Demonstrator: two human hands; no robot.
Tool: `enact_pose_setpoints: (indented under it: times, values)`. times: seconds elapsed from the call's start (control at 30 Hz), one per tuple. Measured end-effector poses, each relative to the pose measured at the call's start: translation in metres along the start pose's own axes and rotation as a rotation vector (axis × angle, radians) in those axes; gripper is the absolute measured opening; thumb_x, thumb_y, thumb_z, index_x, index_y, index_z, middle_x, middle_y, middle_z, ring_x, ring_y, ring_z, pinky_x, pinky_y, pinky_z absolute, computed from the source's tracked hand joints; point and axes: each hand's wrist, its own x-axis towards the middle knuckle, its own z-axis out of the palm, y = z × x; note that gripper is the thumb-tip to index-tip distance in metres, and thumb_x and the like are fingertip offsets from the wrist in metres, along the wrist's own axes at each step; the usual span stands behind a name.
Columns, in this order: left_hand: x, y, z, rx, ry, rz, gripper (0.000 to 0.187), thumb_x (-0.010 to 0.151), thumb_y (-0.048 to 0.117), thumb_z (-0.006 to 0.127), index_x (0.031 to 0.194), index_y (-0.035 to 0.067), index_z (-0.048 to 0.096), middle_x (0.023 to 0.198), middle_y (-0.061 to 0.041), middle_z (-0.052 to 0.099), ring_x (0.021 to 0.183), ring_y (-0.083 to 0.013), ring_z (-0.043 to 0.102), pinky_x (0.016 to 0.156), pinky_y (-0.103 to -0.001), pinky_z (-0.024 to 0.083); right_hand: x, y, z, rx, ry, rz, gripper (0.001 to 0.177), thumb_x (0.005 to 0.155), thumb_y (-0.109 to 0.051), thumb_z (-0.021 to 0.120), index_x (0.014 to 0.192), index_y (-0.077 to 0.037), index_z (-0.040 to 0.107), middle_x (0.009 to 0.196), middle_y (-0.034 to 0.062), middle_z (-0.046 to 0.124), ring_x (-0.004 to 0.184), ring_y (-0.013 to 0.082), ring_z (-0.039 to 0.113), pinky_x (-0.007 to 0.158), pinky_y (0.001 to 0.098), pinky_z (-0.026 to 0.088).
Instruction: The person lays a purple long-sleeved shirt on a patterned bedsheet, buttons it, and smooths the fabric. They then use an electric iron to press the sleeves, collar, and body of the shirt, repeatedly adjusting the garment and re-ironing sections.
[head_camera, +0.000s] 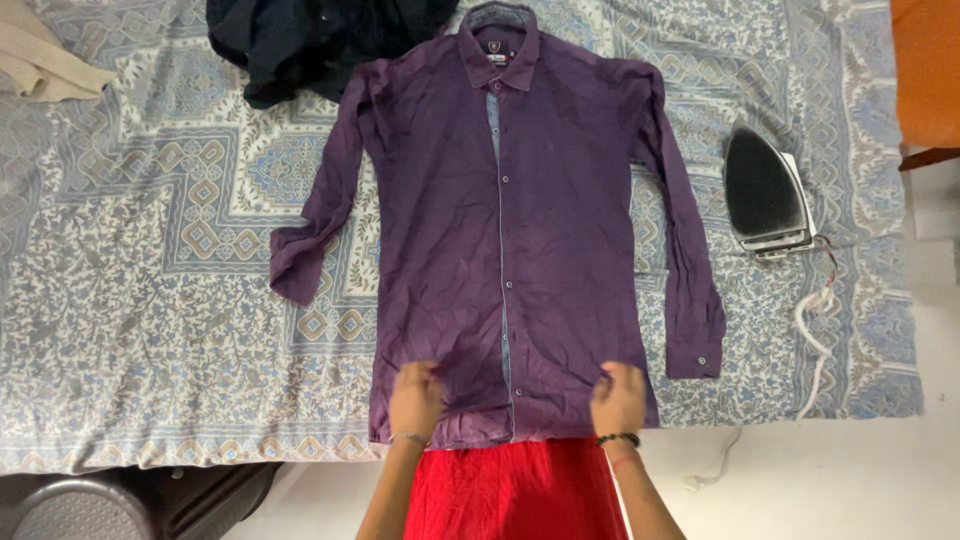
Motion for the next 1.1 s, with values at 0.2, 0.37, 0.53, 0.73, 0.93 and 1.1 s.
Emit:
enact_pose_setpoints:
  times: [0.2,0.37,0.53,0.73,0.93,1.1]
  values:
    - [0.057,0.058,0.094,-0.233,-0.202,0.006,0.026,0.087,0.012,0.065,0.111,0.007,0.074,0.103,-0.019,0.074,0.095,-0.0362,0.072,0.085,-0.043,0.058,0.025,-0.097,0.071,0.31,-0.335,0.012,0.016,0.084,-0.009,0.072,0.097,-0.006,0.064,0.091,0.0139,0.065,0.084,0.0346,0.067,0.074,0.0448,0.054]
    - [0.069,0.06,0.119,-0.032,-0.209,-0.193,0.018,0.089,0.013,0.065,0.102,0.011,0.077,0.107,-0.016,0.075,0.099,-0.0367,0.072,0.087,-0.045,0.057,0.036,-0.093,0.106,0.188,-0.369,-0.065,0.025,0.077,-0.008,0.074,0.099,-0.001,0.062,0.095,0.0187,0.066,0.09,0.0412,0.066,0.076,0.0498,0.052]
    - [0.06,0.07,0.116,-0.007,-0.126,-0.112,0.013,0.078,0.018,0.076,0.086,0.009,0.072,0.096,-0.013,0.07,0.091,-0.037,0.068,0.078,-0.047,0.055,0.029,-0.063,0.132,0.181,-0.331,0.003,0.017,0.081,-0.003,0.069,0.097,-0.004,0.067,0.094,0.0188,0.07,0.09,0.0411,0.067,0.078,0.0493,0.053]
    - [0.052,0.08,0.121,-0.048,0.04,-0.197,0.012,0.079,0.019,0.077,0.078,0.008,0.071,0.087,-0.01,0.069,0.085,-0.0329,0.069,0.075,-0.046,0.055,0.025,-0.032,0.149,0.349,-0.368,0.152,0.019,0.082,-0.004,0.069,0.101,-0.006,0.073,0.09,0.0153,0.073,0.082,0.0313,0.074,0.074,0.04,0.057]
    - [0.052,0.079,0.127,0.047,0.042,-0.197,0.01,0.077,0.02,0.079,0.078,0.011,0.073,0.087,-0.007,0.07,0.089,-0.0311,0.066,0.076,-0.047,0.052,0.021,-0.026,0.152,0.413,-0.368,0.188,0.019,0.081,-0.003,0.071,0.1,-0.004,0.073,0.093,0.0128,0.076,0.08,0.0255,0.075,0.073,0.0352,0.058]
    - [0.049,0.082,0.128,-0.032,0.095,-0.262,0.016,0.073,0.017,0.079,0.087,0.013,0.072,0.087,-0.003,0.07,0.093,-0.0281,0.064,0.078,-0.045,0.049,0.022,-0.034,0.149,0.399,-0.372,0.204,0.017,0.081,-0.001,0.073,0.097,-0.003,0.073,0.091,0.0124,0.076,0.077,0.0244,0.074,0.072,0.0343,0.057]
